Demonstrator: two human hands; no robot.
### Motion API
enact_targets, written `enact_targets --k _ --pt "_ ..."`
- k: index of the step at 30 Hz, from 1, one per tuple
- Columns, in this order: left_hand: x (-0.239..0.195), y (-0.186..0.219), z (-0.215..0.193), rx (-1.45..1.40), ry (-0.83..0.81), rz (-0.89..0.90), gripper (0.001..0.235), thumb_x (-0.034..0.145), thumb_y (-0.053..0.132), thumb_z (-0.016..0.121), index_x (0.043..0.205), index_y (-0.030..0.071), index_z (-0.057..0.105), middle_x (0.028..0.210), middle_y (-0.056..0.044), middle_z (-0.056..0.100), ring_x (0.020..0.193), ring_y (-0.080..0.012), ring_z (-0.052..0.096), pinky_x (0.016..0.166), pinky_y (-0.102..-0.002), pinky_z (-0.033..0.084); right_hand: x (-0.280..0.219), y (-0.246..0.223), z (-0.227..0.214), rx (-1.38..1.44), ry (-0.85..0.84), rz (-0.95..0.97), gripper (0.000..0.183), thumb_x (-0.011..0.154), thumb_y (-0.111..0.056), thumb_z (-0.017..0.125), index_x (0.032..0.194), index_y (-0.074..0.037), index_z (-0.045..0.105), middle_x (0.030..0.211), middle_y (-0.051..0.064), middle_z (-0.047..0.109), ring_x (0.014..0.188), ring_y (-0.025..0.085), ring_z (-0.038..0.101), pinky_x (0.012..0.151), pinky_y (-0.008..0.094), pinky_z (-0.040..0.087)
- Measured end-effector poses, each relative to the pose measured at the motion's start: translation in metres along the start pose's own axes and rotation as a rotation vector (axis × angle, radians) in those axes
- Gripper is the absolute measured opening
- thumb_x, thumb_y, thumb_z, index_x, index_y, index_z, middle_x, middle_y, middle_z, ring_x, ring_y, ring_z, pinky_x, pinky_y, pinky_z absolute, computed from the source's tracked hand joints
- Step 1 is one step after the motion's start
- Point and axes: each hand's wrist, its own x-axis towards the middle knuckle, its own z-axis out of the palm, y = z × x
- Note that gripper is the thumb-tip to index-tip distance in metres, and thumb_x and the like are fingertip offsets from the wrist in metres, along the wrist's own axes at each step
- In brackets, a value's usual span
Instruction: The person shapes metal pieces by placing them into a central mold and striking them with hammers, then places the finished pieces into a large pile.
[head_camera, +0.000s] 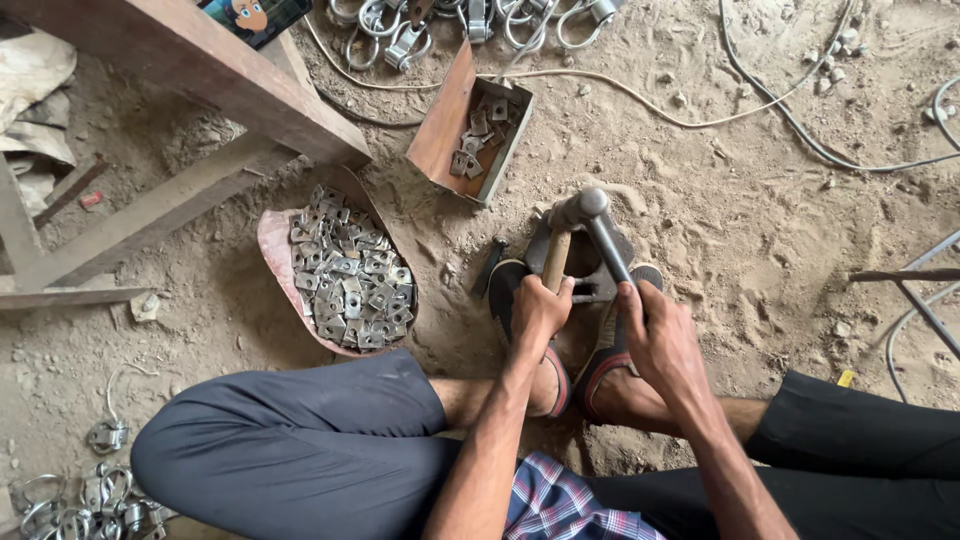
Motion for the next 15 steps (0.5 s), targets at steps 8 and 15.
enact_targets --k 8,15 --pt "0.002 0.002 -0.005 -0.074 -0.053 -0.113 0.058 0.082 0.045 0.079 0.093 -0.010 0.067 0.082 -0.027 0.072 0.070 -0.0372 0.075 0.058 -0.045 0.060 -0.011 0.037 0.014 -0.072 0.148 -0.007 0.049 0.111 -0.039 0.044 0.088 -0.003 0.069 0.048 0.004 0.052 0.035 0.013 0.044 0.034 0.036 0.034" --pt "-0.016 0.027 -0.018 -0.512 -0.099 -0.140 0.054 0.085 0.041 0.081 0.084 -0.009 0.060 0.057 -0.011 0.060 0.038 -0.0186 0.054 0.031 -0.036 0.041 0.012 0.067 0.016 0.010 0.044 0.158 0.055 0.111 -0.044 0.036 0.089 -0.003 0.065 0.048 0.005 0.051 0.034 0.016 0.046 0.028 0.036 0.037"
